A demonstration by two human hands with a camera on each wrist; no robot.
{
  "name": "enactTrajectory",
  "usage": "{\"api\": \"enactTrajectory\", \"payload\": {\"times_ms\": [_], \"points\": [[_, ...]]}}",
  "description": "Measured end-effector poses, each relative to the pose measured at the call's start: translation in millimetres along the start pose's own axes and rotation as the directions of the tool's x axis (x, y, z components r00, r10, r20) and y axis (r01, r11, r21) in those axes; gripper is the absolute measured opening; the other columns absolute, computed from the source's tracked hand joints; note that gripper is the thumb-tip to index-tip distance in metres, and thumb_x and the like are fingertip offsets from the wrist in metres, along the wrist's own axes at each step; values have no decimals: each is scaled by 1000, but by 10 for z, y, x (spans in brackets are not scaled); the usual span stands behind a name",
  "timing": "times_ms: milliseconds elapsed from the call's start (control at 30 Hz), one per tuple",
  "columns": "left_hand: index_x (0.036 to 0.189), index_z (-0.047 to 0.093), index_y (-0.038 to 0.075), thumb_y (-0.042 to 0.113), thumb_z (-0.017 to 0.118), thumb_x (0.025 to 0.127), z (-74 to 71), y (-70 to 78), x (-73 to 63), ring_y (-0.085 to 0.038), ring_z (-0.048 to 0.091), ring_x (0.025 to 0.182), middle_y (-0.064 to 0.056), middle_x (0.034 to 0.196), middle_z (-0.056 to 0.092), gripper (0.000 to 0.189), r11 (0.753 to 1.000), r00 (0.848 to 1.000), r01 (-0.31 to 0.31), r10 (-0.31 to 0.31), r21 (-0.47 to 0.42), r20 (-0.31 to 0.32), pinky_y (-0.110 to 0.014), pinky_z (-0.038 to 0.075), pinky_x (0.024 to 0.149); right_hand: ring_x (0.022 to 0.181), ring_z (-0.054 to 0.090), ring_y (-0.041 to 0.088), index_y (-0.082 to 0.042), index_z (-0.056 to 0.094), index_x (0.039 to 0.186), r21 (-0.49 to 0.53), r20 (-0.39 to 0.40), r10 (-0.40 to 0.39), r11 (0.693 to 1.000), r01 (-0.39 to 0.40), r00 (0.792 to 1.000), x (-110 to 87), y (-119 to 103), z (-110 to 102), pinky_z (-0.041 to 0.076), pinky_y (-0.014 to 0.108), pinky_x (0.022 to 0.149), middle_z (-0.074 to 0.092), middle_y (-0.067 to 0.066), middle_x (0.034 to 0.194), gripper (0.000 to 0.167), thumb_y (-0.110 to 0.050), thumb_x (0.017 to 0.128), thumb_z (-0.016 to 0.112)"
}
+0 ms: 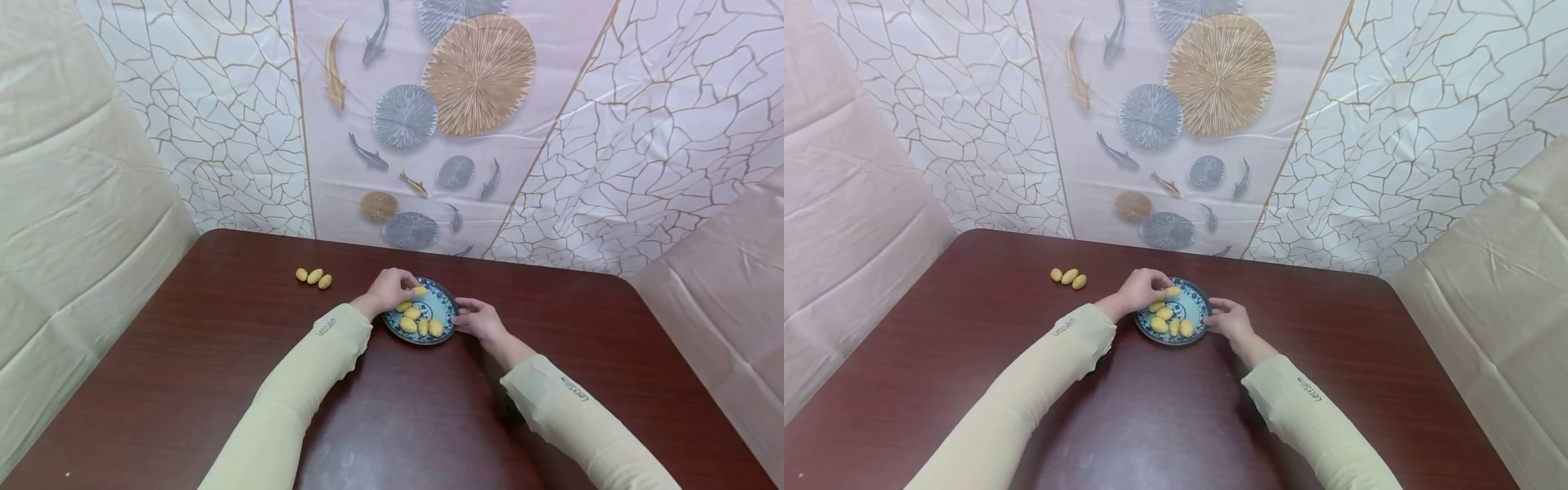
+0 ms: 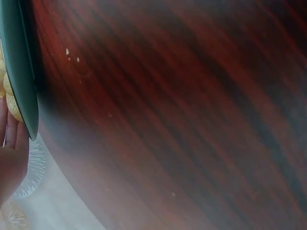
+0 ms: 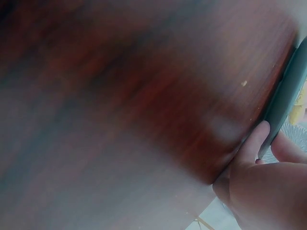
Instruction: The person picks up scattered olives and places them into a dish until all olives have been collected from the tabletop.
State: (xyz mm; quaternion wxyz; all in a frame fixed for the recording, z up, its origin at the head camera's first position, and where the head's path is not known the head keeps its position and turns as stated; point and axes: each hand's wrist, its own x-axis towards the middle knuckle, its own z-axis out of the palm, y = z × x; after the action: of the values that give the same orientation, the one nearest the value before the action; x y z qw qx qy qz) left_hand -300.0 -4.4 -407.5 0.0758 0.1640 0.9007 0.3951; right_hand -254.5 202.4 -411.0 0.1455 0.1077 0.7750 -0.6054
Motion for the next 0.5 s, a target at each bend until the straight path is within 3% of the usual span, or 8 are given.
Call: {"api": "enactTrajectory", "payload": {"times_ms": [333, 500], "points": [[108, 69, 9, 16, 63, 89, 64, 10, 33, -18, 62, 103, -6, 109, 68, 21, 985, 998, -38, 28, 169, 61, -30, 49, 89, 73, 58, 4, 5, 40, 137, 1, 8, -2, 1000, 2, 1000, -3, -3, -3, 53, 20, 70, 53, 9, 100, 54, 8, 86, 56], [108, 68, 10, 19, 64, 89, 80, 3, 31, -17, 62, 103, -5, 109, 68, 22, 982, 998, -48, 39, 183, 52, -31, 49, 90, 71, 58, 4, 6, 40, 137, 14, 6, -6, 1000, 6, 1000, -2, -1, -6, 53, 21, 69, 53, 8, 98, 54, 9, 86, 56]]}}
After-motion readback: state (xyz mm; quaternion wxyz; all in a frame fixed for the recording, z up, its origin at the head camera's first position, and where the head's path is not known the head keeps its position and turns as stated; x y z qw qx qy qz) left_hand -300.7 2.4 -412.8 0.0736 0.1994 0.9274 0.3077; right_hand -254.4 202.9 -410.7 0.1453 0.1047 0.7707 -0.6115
